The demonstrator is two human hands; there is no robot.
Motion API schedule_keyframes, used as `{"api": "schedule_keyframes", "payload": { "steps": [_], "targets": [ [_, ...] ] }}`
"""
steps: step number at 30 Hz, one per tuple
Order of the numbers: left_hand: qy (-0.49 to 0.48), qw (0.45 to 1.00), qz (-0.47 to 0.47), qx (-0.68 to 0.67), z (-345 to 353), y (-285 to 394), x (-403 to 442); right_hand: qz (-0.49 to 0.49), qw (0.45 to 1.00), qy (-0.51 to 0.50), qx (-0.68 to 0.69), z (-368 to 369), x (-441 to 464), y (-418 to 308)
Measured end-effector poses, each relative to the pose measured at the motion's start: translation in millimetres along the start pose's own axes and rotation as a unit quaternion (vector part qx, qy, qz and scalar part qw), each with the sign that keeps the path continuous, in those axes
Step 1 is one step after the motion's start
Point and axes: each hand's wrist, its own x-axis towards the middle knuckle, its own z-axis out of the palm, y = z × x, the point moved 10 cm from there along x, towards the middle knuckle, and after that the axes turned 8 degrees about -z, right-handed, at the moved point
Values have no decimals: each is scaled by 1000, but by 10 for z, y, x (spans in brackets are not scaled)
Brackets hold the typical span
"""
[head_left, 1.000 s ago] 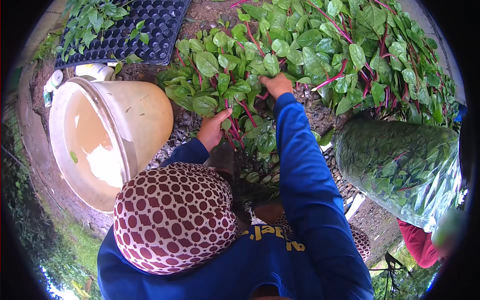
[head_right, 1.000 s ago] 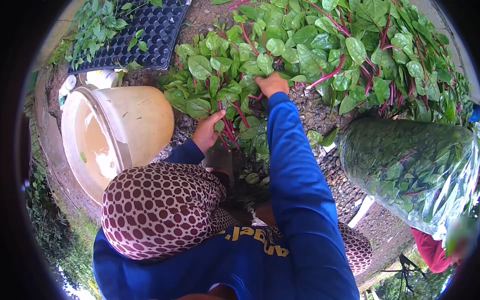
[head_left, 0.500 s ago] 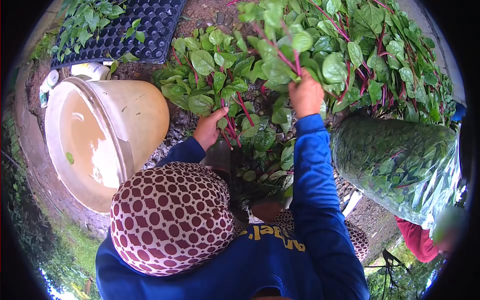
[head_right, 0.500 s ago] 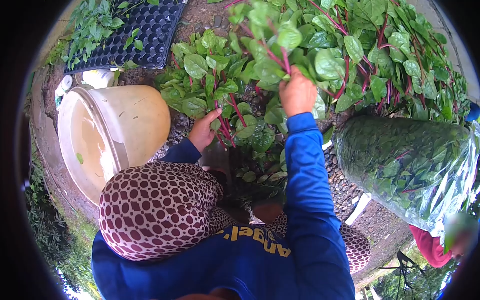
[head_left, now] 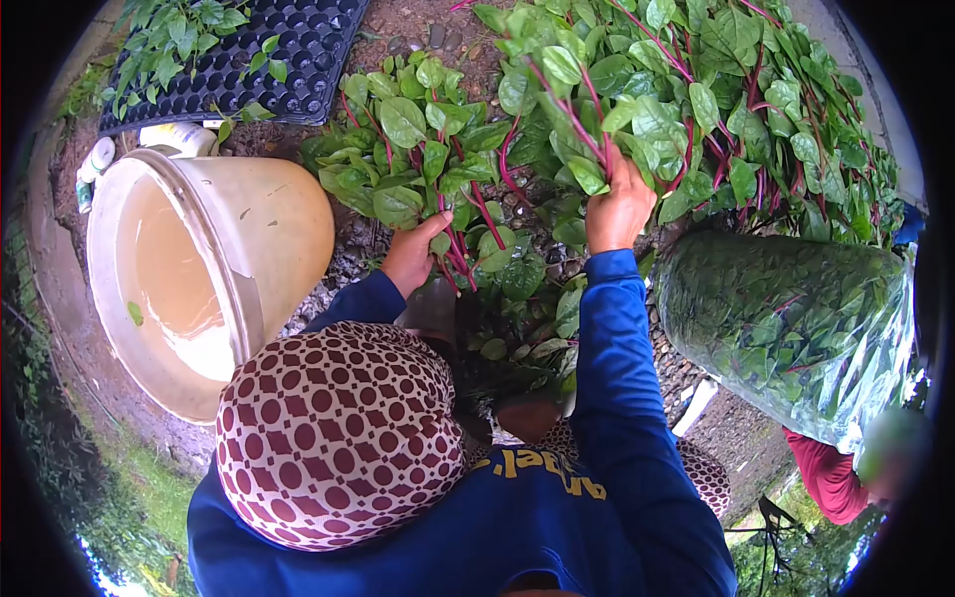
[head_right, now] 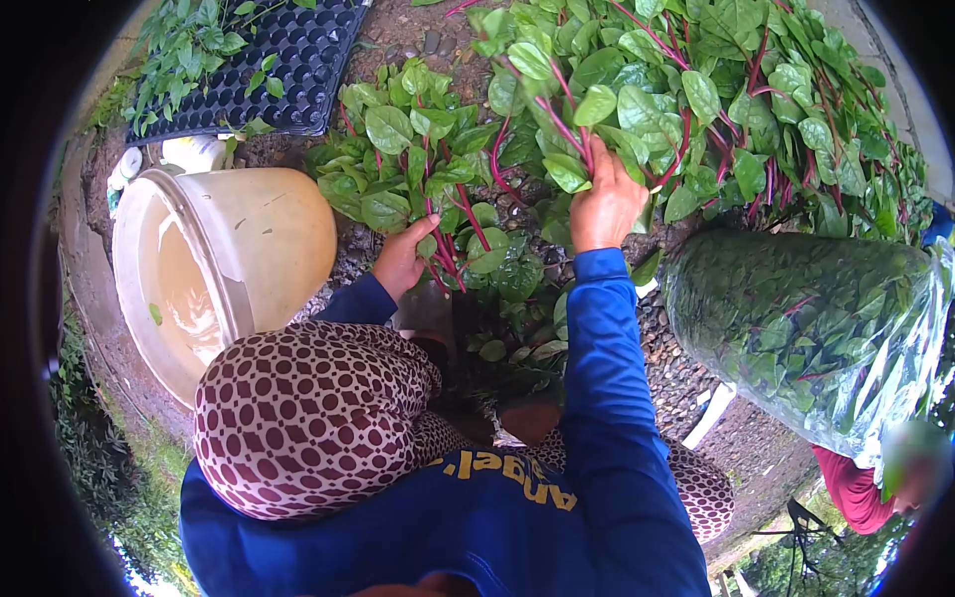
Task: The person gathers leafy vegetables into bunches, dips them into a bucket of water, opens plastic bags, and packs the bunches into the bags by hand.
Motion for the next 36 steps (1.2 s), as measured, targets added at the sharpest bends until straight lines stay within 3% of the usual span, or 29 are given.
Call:
{"api": "schedule_keyframes", "payload": {
  "steps": [2,3,5,6,9,15,21,24,27,30,33,34,35,36],
  "targets": [
    [4,1000,-9,-2,-23,-25,21,-17,999,-29,-31,190,-55,-48],
    [6,1000,-14,-3,-34,-45,26,-1,993,-102,-61,465,-161,13],
    [-1,1000,3,15,21,4,-8,-71,993,-65,-63,591,-268,-143],
    [-3,1000,12,25,31,21,-18,7,976,-210,-63,905,-368,-2],
    [-3,999,24,27,14,32,-18,121,935,-331,25,1205,-519,154],
    [-2,1000,17,6,5,-12,20,-8,984,-177,17,892,-530,-475],
    [1,1000,19,7,58,21,-25,43,984,-171,-21,1098,-398,-515],
    [-2,1000,13,2,65,7,-34,41,976,-206,-50,1186,-268,-479],
    [-1,998,65,15,87,79,-30,6,972,-226,-64,1221,-204,-511],
    [5,996,80,31,103,109,-34,45,969,-245,9,1161,-181,-446],
    [11,991,124,56,151,200,-64,63,963,-180,192,903,-186,-494],
    [25,987,131,88,158,217,-74,63,937,-161,304,906,-234,-532],
    [18,985,139,97,200,229,-88,106,889,-236,378,1118,-403,-537],
    [11,983,147,107,244,243,-103,83,887,-259,372,1113,-470,-631]
  ]
}}
